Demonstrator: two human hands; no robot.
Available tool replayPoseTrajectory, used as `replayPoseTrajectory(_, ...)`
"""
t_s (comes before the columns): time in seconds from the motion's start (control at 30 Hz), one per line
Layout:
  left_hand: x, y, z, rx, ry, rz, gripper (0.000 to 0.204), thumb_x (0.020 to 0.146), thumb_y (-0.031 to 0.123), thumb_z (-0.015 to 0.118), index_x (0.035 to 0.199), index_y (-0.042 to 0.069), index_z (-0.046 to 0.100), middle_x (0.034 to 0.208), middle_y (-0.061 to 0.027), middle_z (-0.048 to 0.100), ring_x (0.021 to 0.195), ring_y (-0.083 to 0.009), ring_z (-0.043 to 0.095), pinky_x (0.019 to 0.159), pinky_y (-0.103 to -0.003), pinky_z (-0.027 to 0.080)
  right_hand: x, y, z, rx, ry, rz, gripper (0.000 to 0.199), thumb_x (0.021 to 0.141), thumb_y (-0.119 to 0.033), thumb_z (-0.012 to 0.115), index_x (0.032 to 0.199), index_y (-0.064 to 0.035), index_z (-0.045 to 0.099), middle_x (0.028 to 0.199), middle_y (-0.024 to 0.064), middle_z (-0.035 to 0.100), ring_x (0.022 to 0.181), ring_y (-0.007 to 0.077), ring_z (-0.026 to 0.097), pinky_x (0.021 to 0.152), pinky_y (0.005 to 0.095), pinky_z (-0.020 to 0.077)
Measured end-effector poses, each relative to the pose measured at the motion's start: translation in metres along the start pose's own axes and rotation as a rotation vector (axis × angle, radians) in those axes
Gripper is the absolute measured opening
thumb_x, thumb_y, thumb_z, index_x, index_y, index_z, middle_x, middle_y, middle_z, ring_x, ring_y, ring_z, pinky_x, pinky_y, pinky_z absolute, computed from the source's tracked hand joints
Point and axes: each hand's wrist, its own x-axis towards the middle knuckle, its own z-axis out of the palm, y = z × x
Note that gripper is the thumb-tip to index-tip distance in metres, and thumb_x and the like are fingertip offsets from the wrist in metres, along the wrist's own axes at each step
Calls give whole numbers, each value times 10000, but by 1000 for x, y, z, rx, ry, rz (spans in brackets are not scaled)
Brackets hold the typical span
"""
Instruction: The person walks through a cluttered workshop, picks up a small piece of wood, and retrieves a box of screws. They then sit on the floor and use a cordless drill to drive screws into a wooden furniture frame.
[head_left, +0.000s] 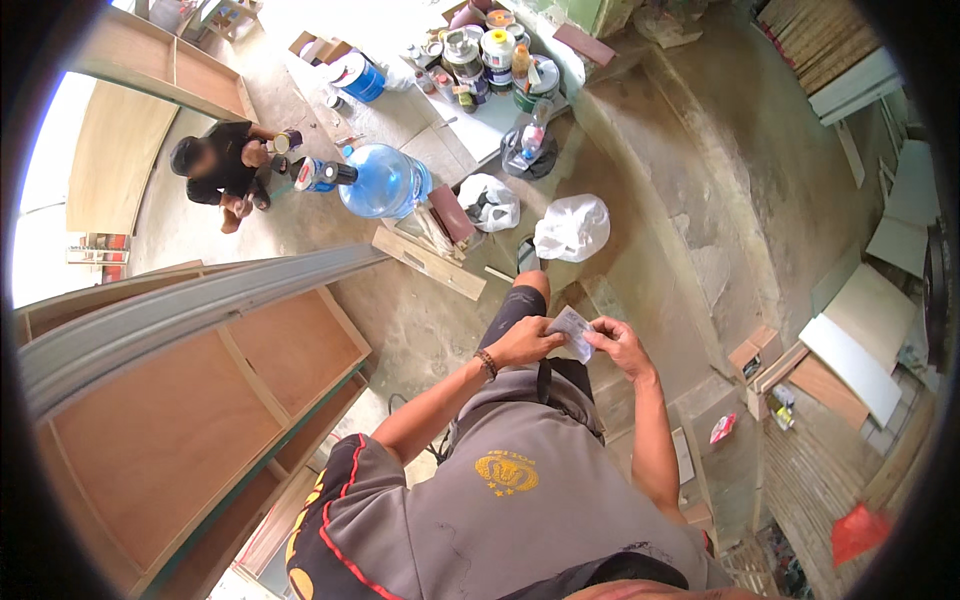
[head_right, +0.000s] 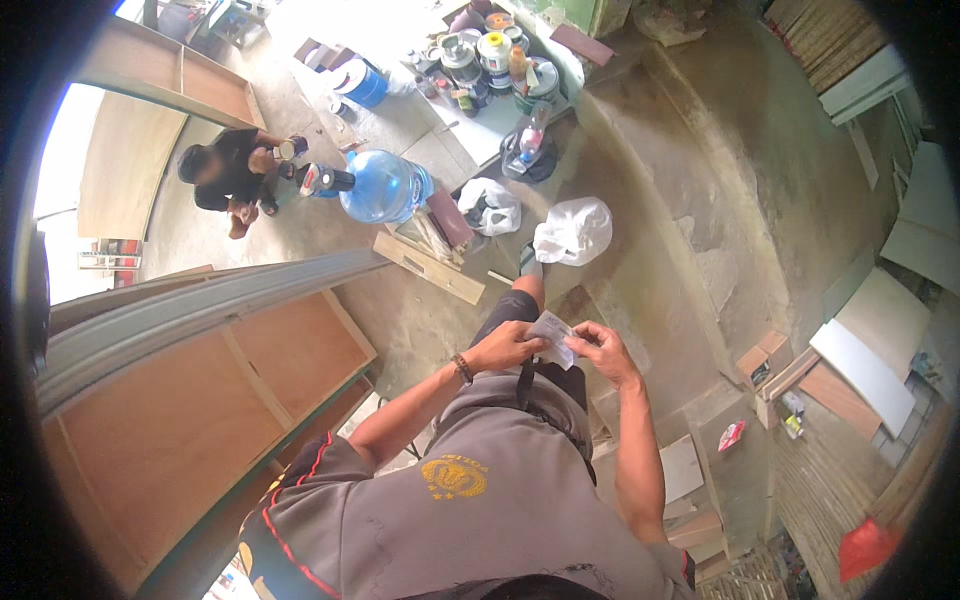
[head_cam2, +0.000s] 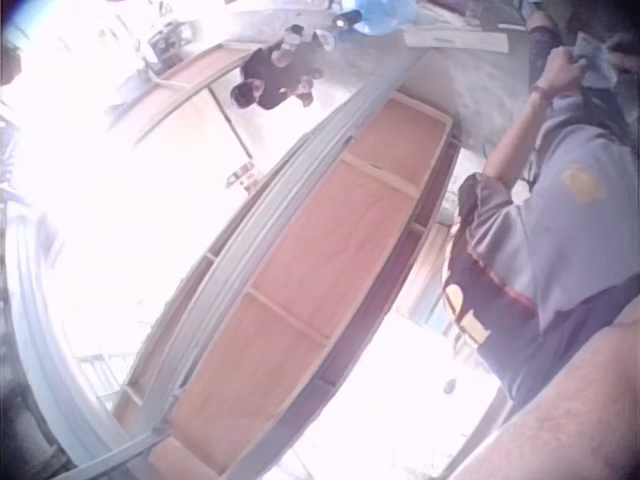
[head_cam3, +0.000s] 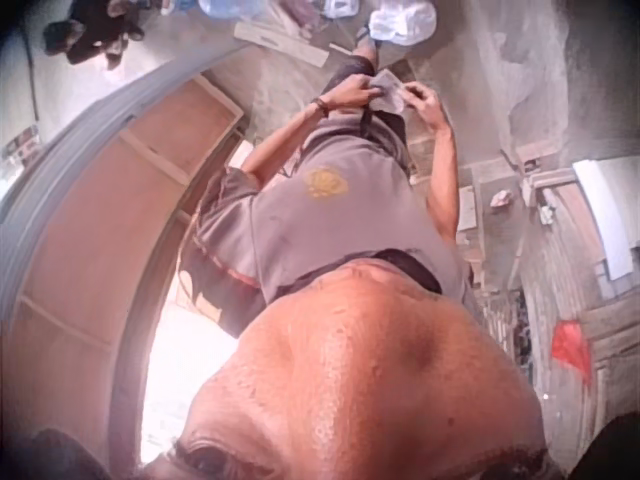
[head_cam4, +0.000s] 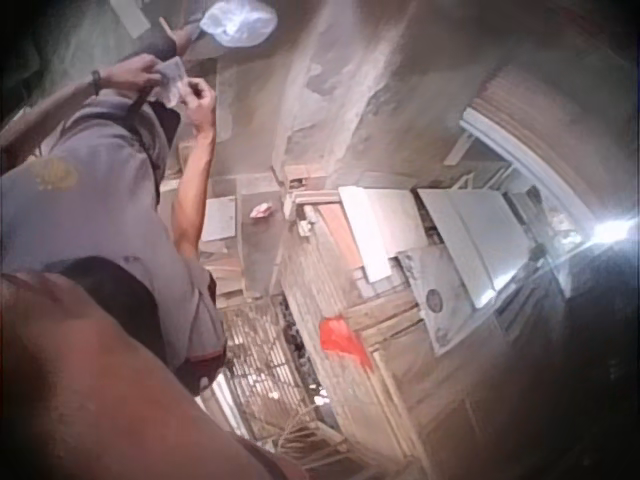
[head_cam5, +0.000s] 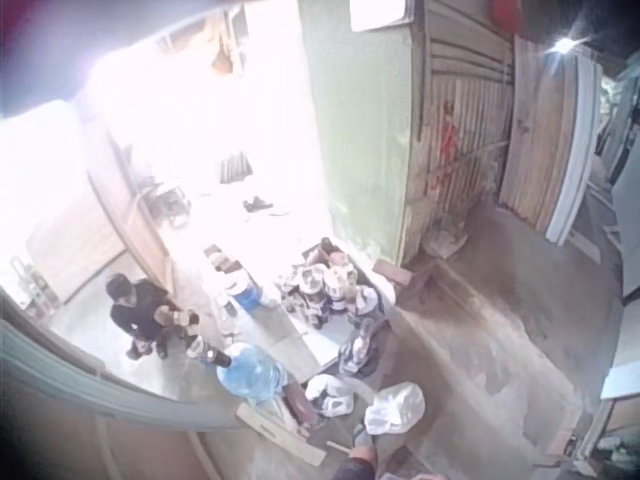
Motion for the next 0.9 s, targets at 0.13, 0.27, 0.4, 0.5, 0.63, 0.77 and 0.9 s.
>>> replayPoseTrajectory(0.13, 26, 57, -39, 34, -47, 1, 307, 916, 289, 579, 959, 1, 675, 631, -97, 594, 563, -185, 561, 562, -351, 453, 10, -67, -13, 84, 40, 12, 126, 857, -145, 713, 880, -51, 631, 813, -5, 621, 742, 61, 565, 696, 222, 477)
replayPoseTrajectory(0.27, 48, 94, -63, 92, -46, -30, 333, 907, 323, 560, 886, 6, 656, 719, -188, 648, 701, -321, 650, 646, -419, 481, 23, -97, -29, -42, 117, -20, 196, 859, -204, 728, 873, -39, 623, 765, -10, 621, 682, 54, 554, 641, 226, 467)
replayPoseTrajectory(0.4, 68, 108, -63, 125, 28, 6, 339, 910, 327, 559, 879, 4, 659, 735, -178, 664, 718, -324, 658, 653, -420, 487, 32, -116, -45, -129, 173, -88, 276, 846, -269, 744, 841, -19, 625, 702, -14, 615, 631, 54, 532, 591, 226, 434)
replayPoseTrajectory(0.5, 79, 127, -60, 72, 105, 47, 342, 913, 330, 553, 874, 8, 663, 717, -154, 672, 700, -314, 661, 659, -409, 496, 38, -128, -60, -231, 208, -160, 315, 842, -303, 743, 830, -10, 627, 675, 1, 614, 622, 59, 528, 582, 243, 428)
replayPoseTrajectory(0.63, 97, 146, -49, 14, 223, 28, 368, 924, 351, 559, 913, 4, 682, 729, -142, 678, 674, -263, 667, 639, -379, 497, 42, -150, -81, -411, 219, -192, 301, 855, -287, 720, 842, -3, 624, 667, 33, 618, 620, 75, 538, 585, 274, 436)
replayPoseTrajectory(0.77, 111, 168, -37, 78, 321, 14, 320, 911, 323, 559, 928, 29, 683, 723, -140, 670, 677, -296, 656, 638, -394, 488, 45, -177, -102, -472, 181, -230, 244, 862, -233, 700, 860, 1, 627, 679, 46, 635, 618, 86, 554, 589, 283, 442)
replayPoseTrajectory(0.9, 120, 185, -33, 118, 375, 18, 259, 889, 279, 564, 939, 59, 691, 736, -140, 668, 702, -310, 650, 657, -407, 486, 50, -193, -123, -491, 135, -244, 230, 863, -216, 692, 879, 6, 631, 702, 51, 656, 630, 90, 577, 600, 282, 454)
